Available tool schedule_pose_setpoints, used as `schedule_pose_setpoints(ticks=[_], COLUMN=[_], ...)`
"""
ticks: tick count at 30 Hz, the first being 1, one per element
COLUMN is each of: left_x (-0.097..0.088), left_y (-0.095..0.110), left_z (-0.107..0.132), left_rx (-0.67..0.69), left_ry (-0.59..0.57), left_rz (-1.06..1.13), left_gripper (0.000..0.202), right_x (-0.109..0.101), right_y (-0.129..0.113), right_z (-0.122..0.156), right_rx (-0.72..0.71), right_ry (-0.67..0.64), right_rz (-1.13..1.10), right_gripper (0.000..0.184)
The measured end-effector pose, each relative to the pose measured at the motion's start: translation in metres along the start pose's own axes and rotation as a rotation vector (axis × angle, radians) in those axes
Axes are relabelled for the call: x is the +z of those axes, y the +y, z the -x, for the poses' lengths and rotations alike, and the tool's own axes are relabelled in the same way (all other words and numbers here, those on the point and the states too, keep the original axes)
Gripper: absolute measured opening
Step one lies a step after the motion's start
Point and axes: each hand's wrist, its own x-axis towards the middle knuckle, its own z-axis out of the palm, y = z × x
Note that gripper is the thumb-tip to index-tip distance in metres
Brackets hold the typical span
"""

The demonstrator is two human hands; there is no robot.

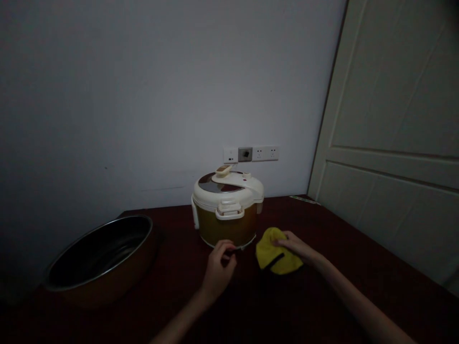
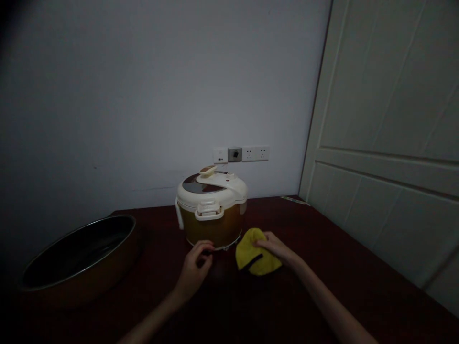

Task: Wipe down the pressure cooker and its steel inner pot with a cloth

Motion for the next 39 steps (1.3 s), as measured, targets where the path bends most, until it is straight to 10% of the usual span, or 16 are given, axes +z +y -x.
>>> schedule_pose_setpoints(ticks=[6,9,13,18,28,33,39], left_x=[-0.067,-0.084,-0.089,-0.080,-0.066,-0.064,-0.063], left_y=[-0.056,-0.080,-0.090,-0.092,-0.085,-0.085,-0.085], left_z=[-0.013,-0.022,-0.030,-0.035,-0.038,-0.037,-0.037], left_rx=[-0.067,-0.194,-0.192,-0.178,-0.196,-0.199,-0.219], left_ry=[0.250,0.406,0.338,0.173,0.291,0.324,0.339], left_rz=[-0.113,-0.123,-0.057,0.114,0.129,0.158,0.216], left_gripper=[0.016,0.030,0.056,0.072,0.065,0.063,0.061], right_x=[-0.058,-0.038,0.005,0.025,0.084,0.111,0.087], right_y=[-0.015,-0.023,-0.019,0.002,0.038,0.010,-0.016], right_z=[-0.092,-0.134,-0.161,-0.144,-0.053,-0.033,-0.043], right_rx=[-0.190,-0.216,-0.246,-0.317,-0.635,-0.953,-1.087], right_ry=[0.486,0.513,0.471,0.535,0.706,0.509,0.676], right_rz=[0.119,0.097,0.027,0.002,0.319,0.527,0.694], right_gripper=[0.025,0.023,0.023,0.038,0.021,0.037,0.052])
